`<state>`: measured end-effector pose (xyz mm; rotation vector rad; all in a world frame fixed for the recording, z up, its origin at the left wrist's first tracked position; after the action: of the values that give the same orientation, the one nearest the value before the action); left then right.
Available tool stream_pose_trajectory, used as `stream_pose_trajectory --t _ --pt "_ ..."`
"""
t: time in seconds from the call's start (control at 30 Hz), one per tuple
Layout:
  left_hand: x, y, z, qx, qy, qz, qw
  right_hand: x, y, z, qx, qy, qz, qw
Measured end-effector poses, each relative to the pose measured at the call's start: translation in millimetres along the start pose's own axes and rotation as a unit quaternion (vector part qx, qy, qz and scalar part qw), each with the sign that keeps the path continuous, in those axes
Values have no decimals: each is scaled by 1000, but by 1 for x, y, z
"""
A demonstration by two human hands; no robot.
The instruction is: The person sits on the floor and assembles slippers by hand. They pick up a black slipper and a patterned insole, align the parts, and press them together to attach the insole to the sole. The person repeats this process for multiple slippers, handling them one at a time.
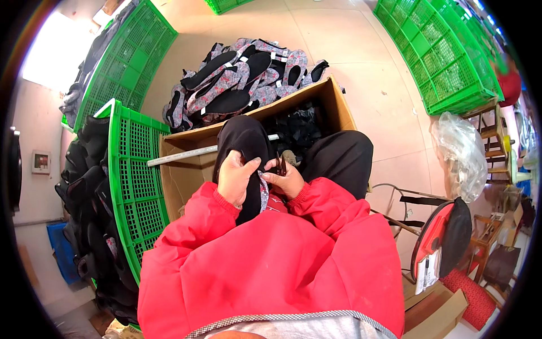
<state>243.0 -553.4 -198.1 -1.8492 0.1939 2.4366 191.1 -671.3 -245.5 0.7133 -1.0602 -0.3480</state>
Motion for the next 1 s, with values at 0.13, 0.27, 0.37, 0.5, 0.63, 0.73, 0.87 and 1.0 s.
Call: stream_pose_trajectory --t 0.13,0.27,0.37,0.5,0.63,0.73,0.87,1.0 --pt "-8 14 9 60 15 68 996 9 -11 0 -32 -52 193 979" --pt "-23 15 23 98 11 52 994 14 -7 1 -72 -128 292 945" --pt "-44 -13 33 -1 56 -99 994 25 -1 7 -91 -150 345 922" --pt "-144 11 43 -14 366 -467 805 25 -2 7 -99 -167 343 919" --pt "-141 27 17 139 386 -480 776 28 5 8 -86 -128 340 928" --pt "-140 36 6 200 397 -482 755 25 2 8 -87 -124 330 932" --pt "-142 46 2 246 390 -482 745 28 3 8 -81 -136 345 925" --pt "-136 50 -2 274 379 -478 743 35 14 12 -63 -111 302 945"
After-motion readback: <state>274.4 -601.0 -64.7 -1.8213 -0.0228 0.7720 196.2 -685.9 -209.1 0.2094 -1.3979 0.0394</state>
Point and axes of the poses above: each hand's wrist, its own z-axis away from the middle knuckle, its own y-axis out of the palm, x = y × z, the point moved 10 cm from there along -z, towards the middle knuckle, and after that the axes turned 5 degrees about x, right-handed, at the moved point
